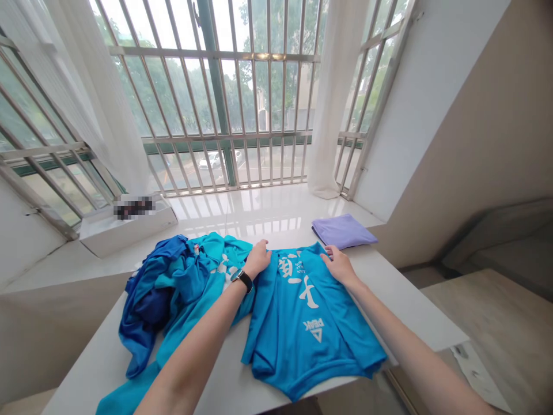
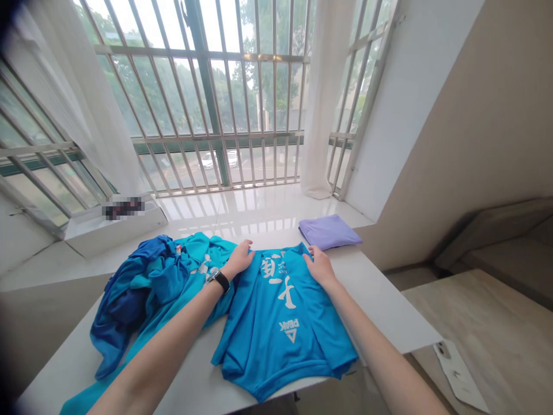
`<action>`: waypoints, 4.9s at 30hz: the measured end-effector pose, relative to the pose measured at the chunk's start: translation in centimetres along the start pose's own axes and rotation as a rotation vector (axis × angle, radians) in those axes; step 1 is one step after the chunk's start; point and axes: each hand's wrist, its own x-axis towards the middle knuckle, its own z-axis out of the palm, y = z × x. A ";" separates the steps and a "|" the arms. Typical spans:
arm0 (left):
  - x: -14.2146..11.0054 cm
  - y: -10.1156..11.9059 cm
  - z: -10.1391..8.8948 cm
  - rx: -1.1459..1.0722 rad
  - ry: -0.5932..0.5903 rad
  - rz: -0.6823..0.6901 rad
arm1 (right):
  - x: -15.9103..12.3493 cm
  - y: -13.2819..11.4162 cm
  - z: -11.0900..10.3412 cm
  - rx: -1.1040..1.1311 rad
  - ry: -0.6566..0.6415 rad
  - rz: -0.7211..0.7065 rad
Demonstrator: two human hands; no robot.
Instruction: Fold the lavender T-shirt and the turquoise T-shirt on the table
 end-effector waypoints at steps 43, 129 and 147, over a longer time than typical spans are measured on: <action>4.9 8.8 6.6 -0.289 -0.254 0.293 | -19.1 -1.8 -6.0 -0.142 0.232 -0.136; 2.2 -2.4 -5.4 -0.223 -0.555 0.078 | -19.4 -23.1 8.9 -0.491 -0.569 -0.153; 3.4 1.0 0.0 -0.431 -0.254 0.167 | -18.9 -11.8 -2.0 0.024 -0.157 0.159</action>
